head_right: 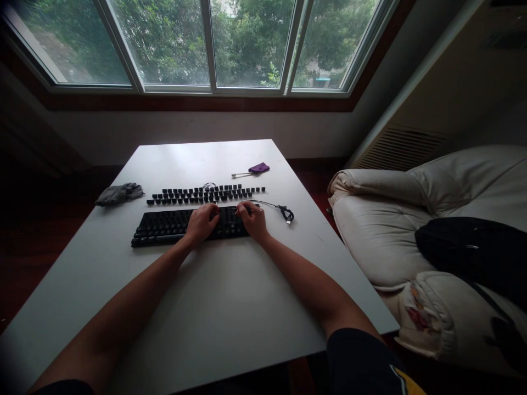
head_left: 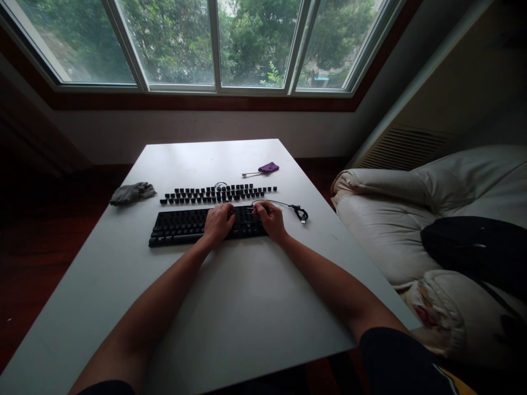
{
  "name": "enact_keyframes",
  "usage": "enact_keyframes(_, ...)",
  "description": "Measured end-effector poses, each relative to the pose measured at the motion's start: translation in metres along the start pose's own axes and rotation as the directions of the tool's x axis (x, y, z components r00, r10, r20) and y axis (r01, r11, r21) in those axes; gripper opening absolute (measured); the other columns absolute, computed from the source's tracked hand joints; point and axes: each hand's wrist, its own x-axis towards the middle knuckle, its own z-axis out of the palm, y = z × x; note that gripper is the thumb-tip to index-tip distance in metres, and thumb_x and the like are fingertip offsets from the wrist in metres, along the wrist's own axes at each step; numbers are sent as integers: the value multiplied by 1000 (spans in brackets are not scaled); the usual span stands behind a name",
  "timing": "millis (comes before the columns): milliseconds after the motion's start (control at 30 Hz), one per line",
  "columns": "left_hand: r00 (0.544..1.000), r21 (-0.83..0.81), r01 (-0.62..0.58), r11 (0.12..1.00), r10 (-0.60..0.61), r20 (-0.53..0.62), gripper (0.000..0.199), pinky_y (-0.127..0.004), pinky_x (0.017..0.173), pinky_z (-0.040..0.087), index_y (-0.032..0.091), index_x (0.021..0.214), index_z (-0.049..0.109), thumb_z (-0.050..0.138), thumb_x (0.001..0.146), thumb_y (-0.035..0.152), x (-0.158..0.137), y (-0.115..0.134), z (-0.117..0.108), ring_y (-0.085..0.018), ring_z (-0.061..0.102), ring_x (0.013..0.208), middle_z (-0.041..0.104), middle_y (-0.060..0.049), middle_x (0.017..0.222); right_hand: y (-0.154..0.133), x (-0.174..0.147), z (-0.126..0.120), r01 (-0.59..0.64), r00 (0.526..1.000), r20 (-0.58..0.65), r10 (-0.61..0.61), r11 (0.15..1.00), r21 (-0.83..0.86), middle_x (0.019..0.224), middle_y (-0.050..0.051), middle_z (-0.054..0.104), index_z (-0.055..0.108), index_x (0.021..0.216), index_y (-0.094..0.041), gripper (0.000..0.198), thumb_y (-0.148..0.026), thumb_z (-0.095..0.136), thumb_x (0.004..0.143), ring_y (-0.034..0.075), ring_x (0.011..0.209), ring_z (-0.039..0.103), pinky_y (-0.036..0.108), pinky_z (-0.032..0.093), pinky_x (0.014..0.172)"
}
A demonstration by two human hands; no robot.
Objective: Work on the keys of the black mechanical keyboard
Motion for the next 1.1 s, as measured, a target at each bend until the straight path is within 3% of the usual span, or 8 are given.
enact_keyframes(167, 999, -352, 42, 935, -48, -9, 34, -32, 81, 46, 24, 122, 66, 60, 89, 26, 7, -4, -3, -18, 59, 84, 65, -5, 102, -1, 0, -1, -2, 1000, 21, 2, 999, -39, 79, 1, 72, 68, 89, -24, 26, -42, 51, 95, 19, 76, 68, 30, 53, 77)
enact_keyframes(333, 985, -781, 172, 601, -127, 119, 34, -27, 77, 47, 22, 119, 71, 65, 89, 36, 12, -4, -2, -15, 60, 82, 69, -5, 105, -5, 1, -5, 43, 999, -3, -43, 995, -92, 83, 2, 70, 66, 85, -23, 30, -40, 46, 98, 19, 77, 63, 30, 49, 76)
enact_keyframes(400, 975, -852, 215, 478, -154, 160, 38, -26, 74, 47, 22, 120, 72, 68, 86, 38, 12, -2, 0, -13, 59, 79, 70, -4, 99, -7, 1, -6, 60, 998, -14, -62, 993, -103, 82, 2, 68, 64, 84, -22, 31, -39, 43, 100, 19, 78, 61, 31, 48, 77)
enact_keyframes(500, 968, -891, 241, 385, -164, 191, 39, -25, 72, 48, 21, 120, 71, 71, 84, 38, 11, -1, 2, -12, 59, 76, 69, -3, 92, -10, 0, -7, 135, 990, -16, -138, 984, -112, 86, 3, 66, 61, 84, -22, 29, -36, 42, 100, 20, 85, 60, 33, 47, 83)
enact_keyframes(633, 971, -892, 232, 389, -150, 187, 36, -23, 71, 47, 20, 115, 71, 73, 83, 36, 10, 1, 4, -10, 58, 74, 67, -2, 88, -14, -2, -5, 252, 967, 0, -254, 959, -126, 95, 6, 66, 58, 80, -22, 30, -36, 42, 101, 21, 95, 59, 36, 46, 92)
enact_keyframes(833, 983, -880, 182, 439, -106, 150, 34, -24, 76, 49, 19, 107, 69, 78, 77, 31, 9, 6, 6, -11, 60, 79, 66, -2, 99, -10, -3, -6, 191, 977, 136, -167, 962, -193, 79, 2, 66, 63, 98, -22, 27, -40, 44, 101, 18, 71, 59, 28, 46, 70)
enact_keyframes(1100, 993, -796, 117, 594, -62, 99, 31, -24, 70, 49, 18, 104, 67, 77, 79, 33, 5, 5, 11, -13, 61, 75, 68, -3, 91, -1, 0, -6, 249, 954, 234, -187, 928, -277, 78, -1, 65, 67, 113, -23, 28, -41, 62, 92, 13, 60, 55, 24, 42, 64)
